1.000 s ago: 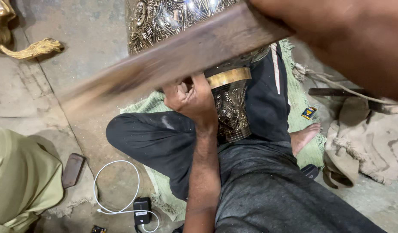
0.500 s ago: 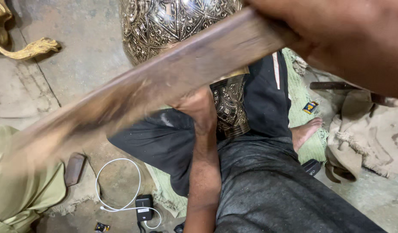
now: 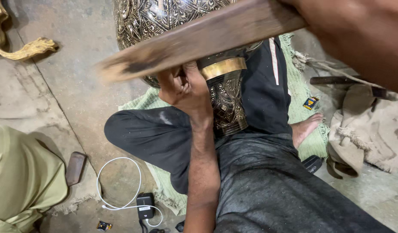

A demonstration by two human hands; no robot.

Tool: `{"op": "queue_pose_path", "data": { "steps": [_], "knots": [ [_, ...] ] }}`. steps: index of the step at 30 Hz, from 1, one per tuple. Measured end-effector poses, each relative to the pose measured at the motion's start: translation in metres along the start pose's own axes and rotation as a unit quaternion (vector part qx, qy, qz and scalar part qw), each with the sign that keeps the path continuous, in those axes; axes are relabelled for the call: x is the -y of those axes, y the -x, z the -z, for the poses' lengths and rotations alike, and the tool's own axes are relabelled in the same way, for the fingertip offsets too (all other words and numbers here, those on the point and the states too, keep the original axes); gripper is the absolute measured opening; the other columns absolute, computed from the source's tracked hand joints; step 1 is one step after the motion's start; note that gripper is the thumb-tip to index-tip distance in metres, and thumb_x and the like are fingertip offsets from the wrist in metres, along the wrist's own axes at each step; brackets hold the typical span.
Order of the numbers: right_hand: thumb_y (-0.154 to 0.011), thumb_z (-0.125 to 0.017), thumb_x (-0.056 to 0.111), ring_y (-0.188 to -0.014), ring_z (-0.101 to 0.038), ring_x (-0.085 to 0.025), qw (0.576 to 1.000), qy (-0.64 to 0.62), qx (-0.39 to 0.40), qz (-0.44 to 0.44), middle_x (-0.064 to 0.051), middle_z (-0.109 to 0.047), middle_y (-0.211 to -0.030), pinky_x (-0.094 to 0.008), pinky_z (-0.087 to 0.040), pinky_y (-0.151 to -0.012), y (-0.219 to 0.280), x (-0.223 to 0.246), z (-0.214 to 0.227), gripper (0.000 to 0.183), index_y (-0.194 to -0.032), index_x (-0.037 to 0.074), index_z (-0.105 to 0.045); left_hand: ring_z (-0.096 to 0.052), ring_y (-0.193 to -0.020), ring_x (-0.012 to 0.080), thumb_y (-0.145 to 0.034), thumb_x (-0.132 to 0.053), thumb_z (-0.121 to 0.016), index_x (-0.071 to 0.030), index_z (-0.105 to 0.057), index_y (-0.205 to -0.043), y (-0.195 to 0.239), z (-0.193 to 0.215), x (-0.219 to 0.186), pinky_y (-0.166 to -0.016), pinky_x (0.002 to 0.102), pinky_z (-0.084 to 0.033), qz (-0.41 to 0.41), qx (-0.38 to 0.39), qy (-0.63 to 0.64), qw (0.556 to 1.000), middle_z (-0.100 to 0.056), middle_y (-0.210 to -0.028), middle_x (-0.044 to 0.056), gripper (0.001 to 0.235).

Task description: The person sits on the floor and uses a hammer and chisel to engrave intricate patterns onto a large brass vessel. They repeatedly strike the chisel against the metal surface to create detailed designs.

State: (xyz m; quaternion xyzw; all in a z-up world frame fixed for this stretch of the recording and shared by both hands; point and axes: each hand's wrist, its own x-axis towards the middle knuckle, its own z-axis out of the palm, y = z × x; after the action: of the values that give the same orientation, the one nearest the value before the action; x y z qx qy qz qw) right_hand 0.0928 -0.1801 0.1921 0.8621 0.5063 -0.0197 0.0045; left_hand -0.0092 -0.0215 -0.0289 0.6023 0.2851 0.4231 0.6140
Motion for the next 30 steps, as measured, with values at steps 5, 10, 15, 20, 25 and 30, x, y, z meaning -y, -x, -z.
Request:
{"op": "queue_pose_path", "data": {
  "steps": [5, 10, 15, 20, 25, 30],
  "knots": [
    [-0.103, -0.067, 0.011, -0.065, -0.068, -0.02, 1.0, 0.0, 0.005, -0.01, -0.014, -0.069, -0.083, -0.032, -0.055, -0.06, 0.004, -0.006, -0.007, 0.017, -0.115, -0.001, -0.068, -0.071, -0.062, 0.01, -0.102, 0.001, -0.068, -0.002, -0.057, -0.124, 0.001, 0.002, 0.007, -0.057, 0.023, -0.064, -0.104, 0.004, 0.005, 0.995, -0.075, -0.089, 0.005, 0.024],
    [-0.103, -0.068, 0.011, -0.065, -0.067, -0.02, 1.0, 0.0, 0.01, -0.022, -0.014, -0.069, -0.082, -0.032, -0.055, -0.06, 0.01, -0.012, -0.012, 0.016, -0.113, -0.001, -0.068, -0.056, -0.05, 0.008, -0.095, 0.01, -0.066, -0.003, -0.067, -0.099, 0.0, 0.004, 0.001, -0.049, 0.024, -0.045, -0.139, 0.027, 0.012, 0.99, -0.068, -0.07, 0.004, 0.013],
    [-0.102, -0.068, 0.011, -0.065, -0.067, -0.02, 0.999, 0.0, 0.013, -0.03, -0.014, -0.069, -0.081, -0.032, -0.055, -0.06, 0.015, -0.016, -0.016, 0.015, -0.111, -0.001, -0.068, -0.059, -0.048, 0.0087, -0.094, 0.011, -0.064, -0.001, -0.07, -0.093, -0.002, 0.006, -0.011, -0.046, 0.022, -0.045, -0.164, 0.057, 0.049, 0.984, -0.067, -0.063, 0.006, 0.014],
    [-0.102, -0.069, 0.011, -0.064, -0.067, -0.02, 0.999, 0.006, 0.012, -0.035, -0.014, -0.068, -0.08, -0.032, -0.055, -0.059, 0.019, -0.019, -0.019, 0.015, -0.11, -0.002, -0.068, -0.069, -0.058, 0.0102, -0.1, 0.007, -0.064, 0.002, -0.065, -0.105, -0.002, 0.006, -0.017, -0.051, 0.023, -0.054, -0.11, 0.051, 0.062, 0.991, -0.072, -0.078, 0.007, 0.007],
    [-0.102, -0.07, 0.011, -0.064, -0.067, -0.02, 0.999, 0.007, 0.01, -0.043, -0.014, -0.068, -0.079, -0.032, -0.055, -0.059, 0.023, -0.021, -0.023, 0.014, -0.108, -0.002, -0.068, -0.072, -0.063, 0.0128, -0.098, 0.006, -0.068, 0.006, -0.061, -0.108, -0.003, 0.006, -0.014, -0.056, 0.024, -0.06, -0.115, 0.052, 0.076, 0.989, -0.073, -0.083, 0.011, 0.011],
    [-0.101, -0.07, 0.01, -0.063, -0.067, -0.02, 0.999, 0.01, 0.01, -0.049, -0.014, -0.068, -0.078, -0.032, -0.055, -0.058, 0.028, -0.022, -0.023, 0.014, -0.107, -0.002, -0.069, -0.071, -0.057, 0.0159, -0.099, 0.007, -0.066, 0.006, -0.068, -0.106, -0.005, 0.004, -0.003, -0.051, 0.024, -0.062, -0.171, 0.057, 0.089, 0.98, -0.073, -0.083, 0.014, 0.007]
  ]
}}
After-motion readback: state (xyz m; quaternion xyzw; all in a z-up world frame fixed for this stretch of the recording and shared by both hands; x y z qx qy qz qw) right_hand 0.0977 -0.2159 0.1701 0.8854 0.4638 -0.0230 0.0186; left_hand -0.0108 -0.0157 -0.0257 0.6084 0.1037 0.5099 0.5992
